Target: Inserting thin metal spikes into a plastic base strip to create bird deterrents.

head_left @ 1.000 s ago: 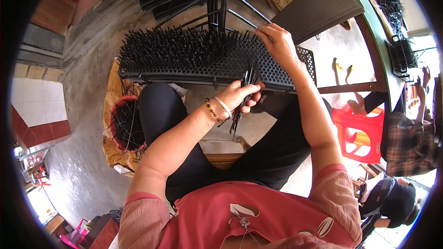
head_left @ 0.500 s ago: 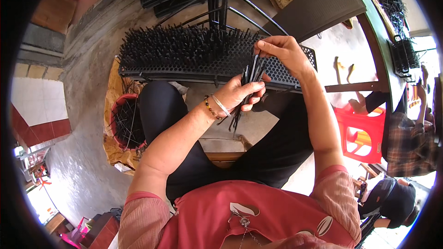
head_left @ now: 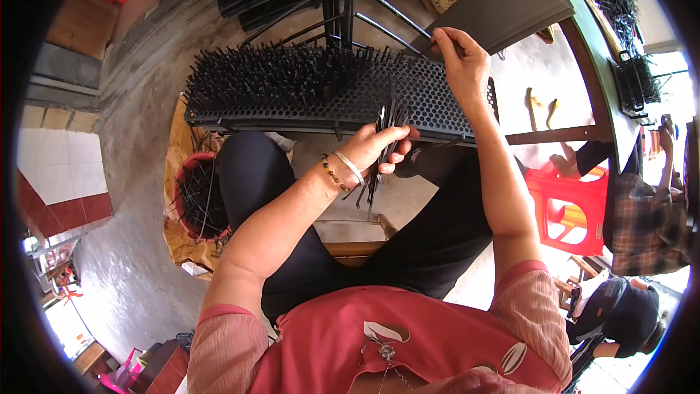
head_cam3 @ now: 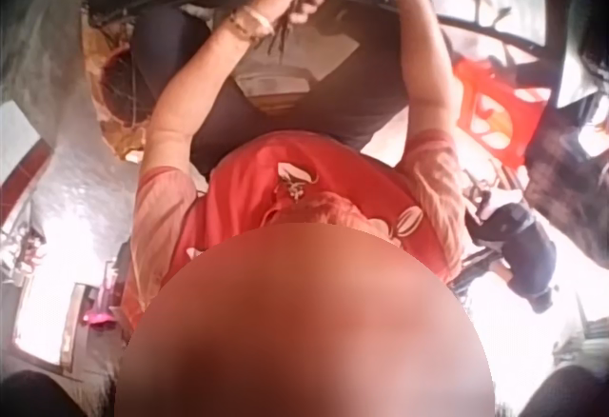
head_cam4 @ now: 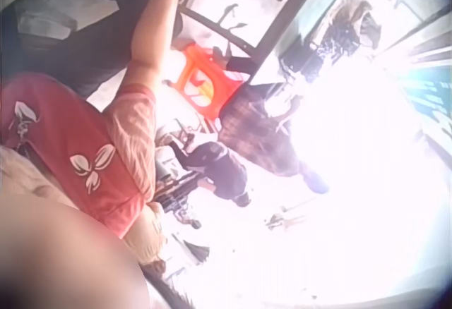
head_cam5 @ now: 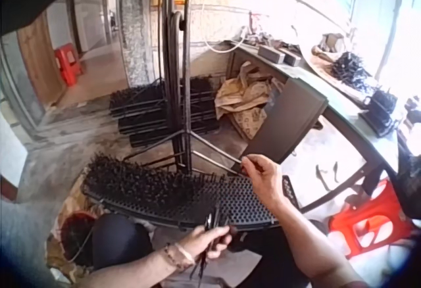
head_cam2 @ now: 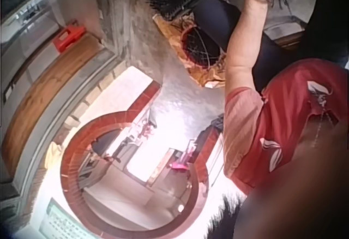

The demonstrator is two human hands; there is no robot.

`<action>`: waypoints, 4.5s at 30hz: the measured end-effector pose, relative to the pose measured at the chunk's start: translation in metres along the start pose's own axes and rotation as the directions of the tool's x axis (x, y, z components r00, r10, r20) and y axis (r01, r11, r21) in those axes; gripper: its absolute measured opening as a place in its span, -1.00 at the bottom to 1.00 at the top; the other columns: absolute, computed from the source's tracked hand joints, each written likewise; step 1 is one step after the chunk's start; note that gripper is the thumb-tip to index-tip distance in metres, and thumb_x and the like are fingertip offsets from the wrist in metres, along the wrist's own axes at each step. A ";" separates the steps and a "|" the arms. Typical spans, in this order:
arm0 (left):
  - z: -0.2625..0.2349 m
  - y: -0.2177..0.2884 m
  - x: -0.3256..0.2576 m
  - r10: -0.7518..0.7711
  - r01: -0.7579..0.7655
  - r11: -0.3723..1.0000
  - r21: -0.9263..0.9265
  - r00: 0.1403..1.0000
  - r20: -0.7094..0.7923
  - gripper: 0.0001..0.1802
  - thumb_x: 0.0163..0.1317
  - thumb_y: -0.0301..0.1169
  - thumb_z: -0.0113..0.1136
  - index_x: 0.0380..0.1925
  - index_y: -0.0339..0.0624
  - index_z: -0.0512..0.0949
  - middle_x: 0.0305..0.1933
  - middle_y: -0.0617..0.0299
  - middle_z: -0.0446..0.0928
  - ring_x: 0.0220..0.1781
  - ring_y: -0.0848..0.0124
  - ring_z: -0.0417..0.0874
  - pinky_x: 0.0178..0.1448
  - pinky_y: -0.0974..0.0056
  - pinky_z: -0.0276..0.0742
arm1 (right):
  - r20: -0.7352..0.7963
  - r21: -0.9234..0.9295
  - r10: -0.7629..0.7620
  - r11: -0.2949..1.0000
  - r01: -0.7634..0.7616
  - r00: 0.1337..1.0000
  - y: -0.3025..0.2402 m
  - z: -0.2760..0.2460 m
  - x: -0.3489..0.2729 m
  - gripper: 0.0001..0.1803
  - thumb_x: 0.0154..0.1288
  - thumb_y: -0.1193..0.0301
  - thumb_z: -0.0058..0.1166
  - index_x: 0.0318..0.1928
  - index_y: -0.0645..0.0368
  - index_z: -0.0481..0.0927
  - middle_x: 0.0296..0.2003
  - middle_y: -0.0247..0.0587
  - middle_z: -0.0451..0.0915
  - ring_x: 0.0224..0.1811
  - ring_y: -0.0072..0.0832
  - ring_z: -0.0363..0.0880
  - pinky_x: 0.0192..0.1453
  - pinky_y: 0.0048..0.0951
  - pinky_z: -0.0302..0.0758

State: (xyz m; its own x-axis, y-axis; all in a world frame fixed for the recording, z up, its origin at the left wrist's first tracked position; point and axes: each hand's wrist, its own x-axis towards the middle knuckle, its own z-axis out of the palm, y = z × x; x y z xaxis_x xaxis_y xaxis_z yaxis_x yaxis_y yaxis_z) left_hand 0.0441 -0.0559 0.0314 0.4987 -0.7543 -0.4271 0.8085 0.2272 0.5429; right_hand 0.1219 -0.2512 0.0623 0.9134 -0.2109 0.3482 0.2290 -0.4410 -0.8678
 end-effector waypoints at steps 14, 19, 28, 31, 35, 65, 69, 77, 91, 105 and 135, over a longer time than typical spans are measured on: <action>0.004 -0.001 -0.007 -0.047 0.052 0.998 0.034 0.993 -0.112 -0.65 0.31 -0.20 0.03 0.00 -0.15 0.40 -0.45 0.36 0.41 -0.58 0.66 0.27 -0.59 0.57 0.14 | -0.047 -0.209 -0.211 0.958 0.197 0.976 0.003 0.006 0.003 -0.82 0.26 0.42 0.13 -0.21 0.28 0.63 -0.42 -0.23 0.64 -0.38 -0.61 0.59 -0.26 -0.59 0.49; 0.006 0.000 -0.009 -0.071 0.076 0.993 0.089 0.996 -0.052 -0.74 0.27 -0.26 0.11 -0.17 -0.18 0.43 -0.47 0.38 0.38 -0.59 0.68 0.26 -0.62 0.57 0.14 | -0.062 -0.187 -0.216 0.962 0.201 0.975 0.006 0.008 0.003 -0.81 0.23 0.41 0.16 -0.25 0.30 0.63 -0.46 -0.23 0.63 -0.41 -0.62 0.58 -0.30 -0.59 0.48; 0.010 0.018 -0.024 -0.137 0.116 0.959 0.259 0.988 0.065 -0.79 0.21 -0.32 0.18 -0.31 -0.18 0.41 -0.53 0.42 0.33 -0.63 0.71 0.24 -0.66 0.58 0.13 | -0.002 -0.238 -0.188 0.954 0.182 0.982 0.011 0.014 0.003 -0.80 0.23 0.40 0.15 -0.25 0.30 0.63 -0.46 -0.17 0.63 -0.43 -0.57 0.60 -0.33 -0.56 0.49; 0.009 0.030 -0.031 -0.040 0.024 0.976 0.217 0.997 0.071 -0.78 0.21 -0.31 0.18 -0.28 -0.17 0.40 -0.54 0.43 0.30 -0.65 0.72 0.21 -0.68 0.60 0.11 | -0.021 -0.250 -0.171 0.955 0.160 0.985 0.009 0.014 0.002 -0.80 0.24 0.39 0.14 -0.24 0.30 0.63 -0.45 -0.16 0.64 -0.43 -0.55 0.61 -0.33 -0.55 0.50; -0.004 0.044 -0.033 0.178 -0.180 0.983 0.043 0.982 0.060 -0.77 0.25 -0.29 0.13 -0.19 -0.16 0.40 -0.48 0.42 0.30 -0.63 0.75 0.19 -0.68 0.62 0.09 | -0.026 -0.260 -0.174 0.952 0.162 0.984 0.007 0.015 0.002 -0.80 0.25 0.41 0.12 -0.22 0.31 0.62 -0.42 -0.12 0.64 -0.41 -0.53 0.62 -0.31 -0.54 0.50; -0.005 0.040 -0.024 0.243 -0.245 0.970 -0.004 0.965 -0.098 -0.81 0.27 -0.27 0.09 -0.17 -0.07 0.48 -0.21 0.30 0.52 -0.58 0.75 0.31 -0.50 0.59 0.35 | 0.002 -0.213 -0.235 0.950 0.230 0.972 0.021 0.022 0.000 -0.85 0.21 0.48 0.13 -0.26 0.32 0.61 -0.44 -0.11 0.61 -0.46 -0.50 0.62 -0.36 -0.53 0.50; -0.002 0.043 -0.028 0.246 -0.244 0.969 0.030 0.964 -0.105 -0.80 0.27 -0.28 0.11 -0.17 -0.10 0.47 -0.28 0.32 0.50 -0.56 0.72 0.33 -0.48 0.56 0.35 | 0.072 -0.290 -0.344 0.891 0.350 0.936 0.021 0.022 0.000 -0.86 0.19 0.47 0.14 -0.27 0.29 0.61 -0.45 -0.09 0.61 -0.44 -0.45 0.64 -0.34 -0.53 0.51; -0.008 0.044 -0.026 0.199 -0.202 0.975 -0.089 0.979 -0.043 -0.82 0.27 -0.31 0.12 -0.21 -0.13 0.46 -0.34 0.35 0.47 -0.54 0.71 0.28 -0.53 0.58 0.23 | 0.137 -0.358 -0.348 0.855 0.374 0.927 0.018 0.020 -0.006 -0.85 0.18 0.47 0.15 -0.25 0.25 0.62 -0.42 -0.07 0.61 -0.38 -0.25 0.62 -0.28 -0.43 0.52; -0.015 0.048 -0.024 0.268 -0.272 0.955 -0.117 0.962 -0.044 -0.80 0.28 -0.39 0.04 -0.14 -0.22 0.42 -0.29 0.29 0.40 -0.63 0.74 0.25 -0.65 0.62 0.20 | 0.741 -0.036 -0.440 0.728 0.685 0.507 -0.014 -0.009 -0.035 -0.64 0.01 0.58 0.12 -0.10 0.10 0.59 -0.17 -0.16 0.52 -0.11 -0.22 0.51 -0.01 -0.31 0.46; -0.002 0.013 -0.008 0.028 -0.030 0.999 -0.029 0.997 -0.066 -0.77 0.30 -0.28 0.02 -0.25 -0.24 0.45 -0.40 0.32 0.45 -0.49 0.62 0.45 -0.47 0.49 0.52 | 0.007 -0.061 -0.054 0.997 0.054 0.999 0.010 -0.013 -0.009 -0.55 0.23 0.49 0.14 0.14 0.17 0.41 -0.32 -0.27 0.62 -0.27 -0.62 0.57 -0.14 -0.58 0.48; 0.005 0.003 -0.005 -0.017 0.028 0.997 0.074 0.990 -0.139 -0.68 0.27 -0.25 0.05 -0.08 -0.24 0.47 -0.27 0.14 0.62 -0.41 0.54 0.59 -0.42 0.45 0.55 | 0.151 -0.463 -0.391 0.784 0.414 0.908 0.033 0.008 -0.011 -0.74 0.20 0.40 0.14 -0.10 0.17 0.57 -0.33 -0.09 0.63 -0.28 -0.17 0.59 -0.15 -0.31 0.49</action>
State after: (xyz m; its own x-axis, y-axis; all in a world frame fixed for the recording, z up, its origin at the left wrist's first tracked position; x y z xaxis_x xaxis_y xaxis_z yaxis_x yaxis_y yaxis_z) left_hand 0.0422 -0.0553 0.0387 0.5233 -0.6650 -0.5329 0.7966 0.1597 0.5830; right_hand 0.1218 -0.2567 0.0266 0.7904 0.1125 0.6022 0.4022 -0.8368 -0.3715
